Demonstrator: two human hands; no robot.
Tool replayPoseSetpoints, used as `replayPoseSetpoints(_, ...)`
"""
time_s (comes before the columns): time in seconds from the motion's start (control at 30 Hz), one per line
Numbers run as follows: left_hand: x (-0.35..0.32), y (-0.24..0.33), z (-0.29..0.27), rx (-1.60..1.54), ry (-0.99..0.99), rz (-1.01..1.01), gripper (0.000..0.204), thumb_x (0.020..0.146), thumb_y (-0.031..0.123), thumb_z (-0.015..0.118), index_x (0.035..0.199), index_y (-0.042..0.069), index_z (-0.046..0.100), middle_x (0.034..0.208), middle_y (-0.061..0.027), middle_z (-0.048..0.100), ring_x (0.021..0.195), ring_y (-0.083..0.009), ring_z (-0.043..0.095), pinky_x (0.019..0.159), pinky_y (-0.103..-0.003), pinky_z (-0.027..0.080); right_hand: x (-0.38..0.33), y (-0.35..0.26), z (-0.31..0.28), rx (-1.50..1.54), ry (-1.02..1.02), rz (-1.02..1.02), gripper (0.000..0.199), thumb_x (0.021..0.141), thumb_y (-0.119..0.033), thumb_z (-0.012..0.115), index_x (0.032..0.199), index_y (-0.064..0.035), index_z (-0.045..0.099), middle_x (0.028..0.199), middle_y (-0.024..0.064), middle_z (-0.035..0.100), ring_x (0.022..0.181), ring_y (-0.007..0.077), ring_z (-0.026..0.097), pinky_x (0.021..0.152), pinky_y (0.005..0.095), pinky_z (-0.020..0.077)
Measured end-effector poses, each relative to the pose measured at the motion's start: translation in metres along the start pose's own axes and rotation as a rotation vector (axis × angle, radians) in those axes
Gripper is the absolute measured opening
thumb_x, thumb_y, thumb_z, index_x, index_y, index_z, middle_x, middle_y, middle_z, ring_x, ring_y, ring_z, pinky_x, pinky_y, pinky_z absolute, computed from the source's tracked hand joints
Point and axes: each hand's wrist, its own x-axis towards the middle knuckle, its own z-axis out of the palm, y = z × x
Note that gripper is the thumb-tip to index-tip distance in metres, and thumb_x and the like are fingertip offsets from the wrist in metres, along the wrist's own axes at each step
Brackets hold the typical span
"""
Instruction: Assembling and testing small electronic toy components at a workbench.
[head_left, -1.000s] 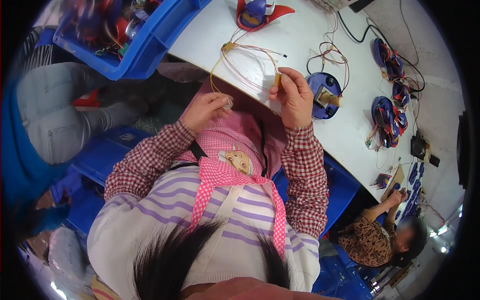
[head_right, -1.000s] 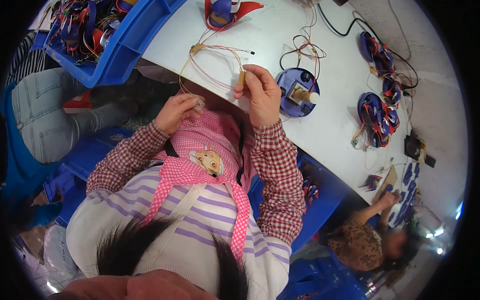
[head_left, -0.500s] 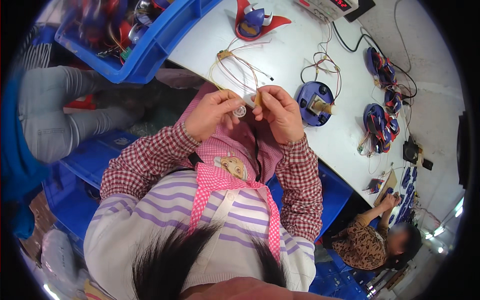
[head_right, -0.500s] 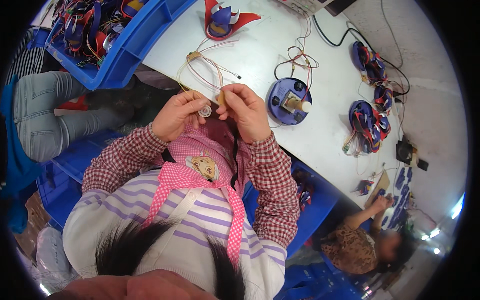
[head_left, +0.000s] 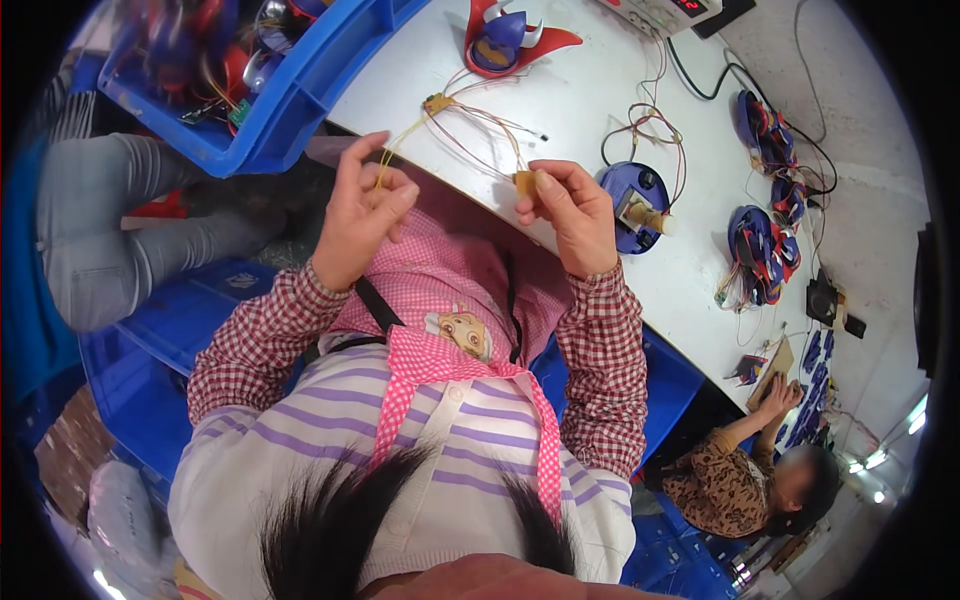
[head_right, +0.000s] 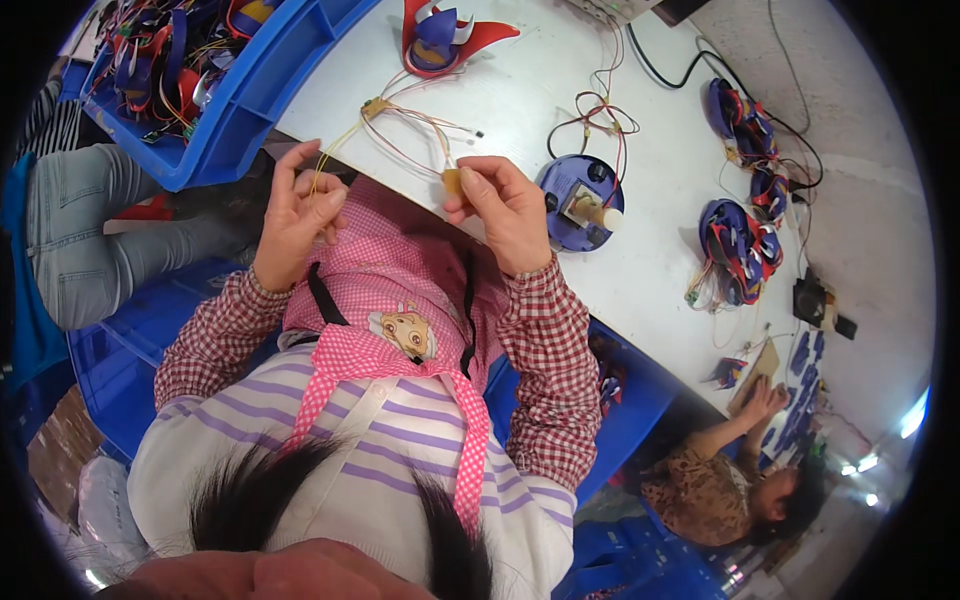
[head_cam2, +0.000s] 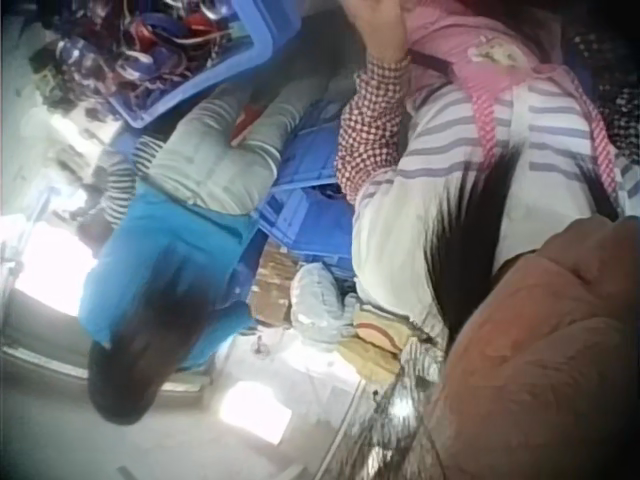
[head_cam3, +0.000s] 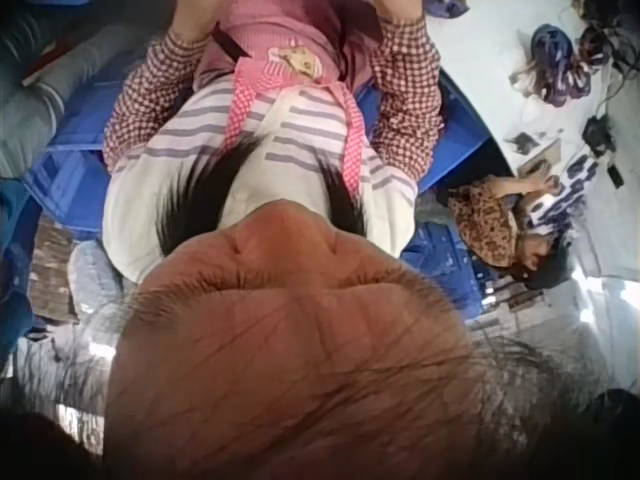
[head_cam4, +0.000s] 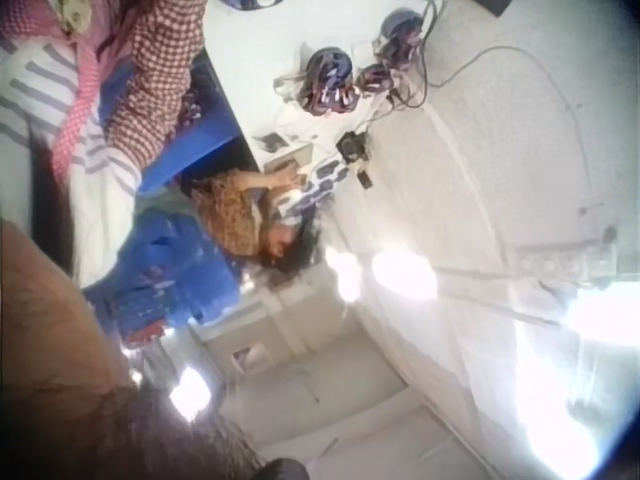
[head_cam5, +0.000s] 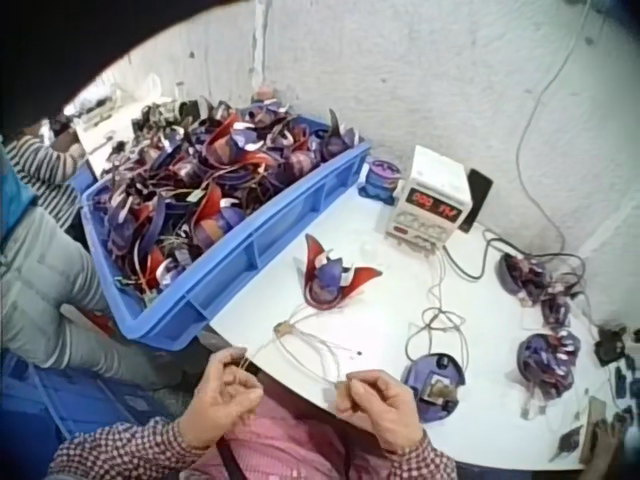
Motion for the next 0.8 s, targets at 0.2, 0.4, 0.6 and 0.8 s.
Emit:
replayPoseSetpoints(0.2, 0.011, 0.001, 0.031, 0.085, -0.262, 0.051, 0.014, 0.090, 0.014, 0.055, 0.096, 0.001, 0.057, 0.072, -0.0023, 0.057, 0.061, -0.0066, 0.053, 0.049, -0.017, 0.042, -0.001, -0.002, 0.022, 0.166, -0.129, 0.034, 0.028, 0.091, -0.006, 0.054, 0.117, 0.0053, 0.051, 0.093, 0.0139, 0.061, 0.073, 0.0153, 0.061, 0.063, 0.0229, 0.0519)
replayPoseSetpoints(0.4, 0.023, -0.009, 0.033, -0.039, -0.273, -0.059, 0.010, 0.090, 0.012, 0.055, 0.091, 0.003, 0.057, 0.068, -0.0006, 0.056, 0.057, -0.0063, 0.051, 0.046, -0.017, 0.040, -0.005, -0.005, 0.031, 0.052, -0.130, 0.067, 0.028, 0.091, -0.004, 0.053, 0.117, 0.0039, 0.052, 0.090, 0.0117, 0.060, 0.073, 0.0135, 0.061, 0.062, 0.0225, 0.0520)
replayPoseSetpoints(0.6, 0.022, -0.031, 0.034, -0.025, -0.264, -0.111, 0.009, 0.089, 0.012, 0.056, 0.084, 0.004, 0.057, 0.066, -0.0007, 0.057, 0.051, -0.0064, 0.049, 0.044, -0.018, 0.038, 0.033, -0.031, 0.039, -0.820, 0.014, -0.451, 0.029, 0.085, 0.000, 0.055, 0.113, -0.0036, 0.059, 0.099, 0.0079, 0.059, 0.073, 0.0145, 0.057, 0.066, 0.0218, 0.0492)
replayPoseSetpoints(0.8, 0.019, -0.022, 0.029, 0.089, -0.395, -0.118, 0.009, 0.089, 0.012, 0.057, 0.089, 0.003, 0.056, 0.070, -0.0020, 0.057, 0.054, -0.0058, 0.049, 0.047, -0.016, 0.041, 0.106, -0.016, 0.068, -1.530, -0.207, -0.986, 0.032, 0.074, -0.002, 0.063, 0.105, -0.0115, 0.063, 0.101, 0.0049, 0.058, 0.084, 0.0206, 0.051, 0.078, 0.0277, 0.0446)
